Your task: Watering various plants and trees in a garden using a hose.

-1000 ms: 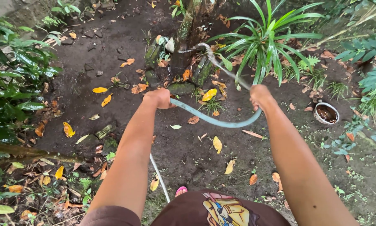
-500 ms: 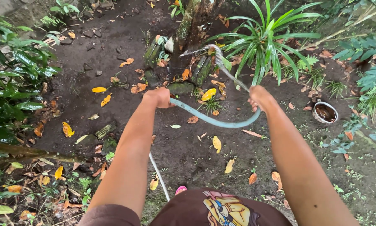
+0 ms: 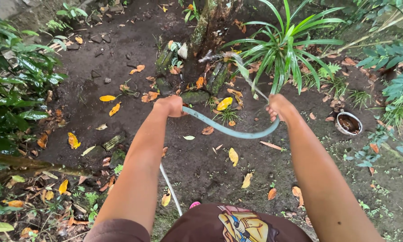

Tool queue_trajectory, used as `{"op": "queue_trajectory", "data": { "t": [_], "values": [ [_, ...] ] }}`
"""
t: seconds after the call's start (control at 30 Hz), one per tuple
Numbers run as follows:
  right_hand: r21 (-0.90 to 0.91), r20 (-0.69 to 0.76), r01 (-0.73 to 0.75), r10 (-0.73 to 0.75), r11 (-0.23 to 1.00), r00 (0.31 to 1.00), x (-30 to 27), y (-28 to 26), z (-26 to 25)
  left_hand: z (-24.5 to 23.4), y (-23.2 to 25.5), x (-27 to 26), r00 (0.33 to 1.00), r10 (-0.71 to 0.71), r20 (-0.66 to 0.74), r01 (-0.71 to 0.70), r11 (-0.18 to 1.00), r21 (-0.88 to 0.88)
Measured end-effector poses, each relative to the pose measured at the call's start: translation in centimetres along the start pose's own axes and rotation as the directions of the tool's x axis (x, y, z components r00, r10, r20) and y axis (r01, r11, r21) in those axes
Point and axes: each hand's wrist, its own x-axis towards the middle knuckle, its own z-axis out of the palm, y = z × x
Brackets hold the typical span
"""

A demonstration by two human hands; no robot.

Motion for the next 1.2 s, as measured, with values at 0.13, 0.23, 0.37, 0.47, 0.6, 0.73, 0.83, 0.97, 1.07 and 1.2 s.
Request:
{"op": "queue_trajectory", "data": {
  "t": [0.13, 0.23, 0.37, 0.47, 0.6, 0.73, 0.83, 0.97, 1.07, 1.2],
  "values": [
    [-0.047, 0.060, 0.034, -0.031, 0.998, 0.998, 0.5, 0.5, -0.4, 0.2, -0.7, 1.1, 0.995, 0.078, -0.055, -0.077, 0.997, 0.008],
    [0.093, 0.007, 0.082, -0.083, 0.992, 0.997, 1.2, -1.2, -1.8, -1.3, -1.2, 0.9, 0.985, 0.087, -0.152, -0.089, 0.996, -0.007],
    [0.187, -0.171, 0.238, -0.207, 0.953, 0.963, -2.4, -7.6, -4.0, -2.7, -3.1, 5.9, 0.968, 0.117, -0.221, -0.127, 0.991, -0.032],
    [0.179, -0.296, 0.349, -0.288, 0.920, 0.911, -5.4, -12.1, -6.0, -4.2, -4.4, 10.4, 0.848, 0.383, -0.366, -0.294, 0.915, 0.277],
    [0.019, -0.411, 0.516, -0.463, 0.857, 0.785, -9.9, -17.7, -8.2, -10.6, -2.1, 5.8, 0.873, 0.229, -0.431, -0.280, 0.958, -0.059],
    [0.002, -0.470, 0.607, -0.535, 0.795, 0.702, -11.5, -20.8, -10.1, -13.0, -2.0, 8.5, 0.855, 0.227, -0.466, -0.269, 0.963, -0.025],
    [0.014, -0.545, 0.585, -0.485, 0.811, 0.684, -14.7, -22.1, -10.3, -15.9, -0.9, 5.2, 0.891, 0.155, -0.427, -0.199, 0.978, -0.060],
    [0.041, -0.535, 0.613, -0.500, 0.789, 0.681, -13.6, -22.3, -12.7, -19.3, 0.5, 2.1, 0.919, 0.126, -0.375, -0.189, 0.973, -0.135],
    [0.032, -0.514, 0.653, -0.548, 0.756, 0.660, -13.5, -23.5, -14.7, -21.3, 1.8, -1.0, 0.885, 0.047, -0.464, -0.106, 0.989, -0.101],
    [0.175, -0.498, 0.647, -0.500, 0.742, 0.708, -15.4, -25.6, -16.7, -24.1, 2.4, -2.6, 0.831, 0.080, -0.551, -0.167, 0.980, -0.110]
  ]
}}
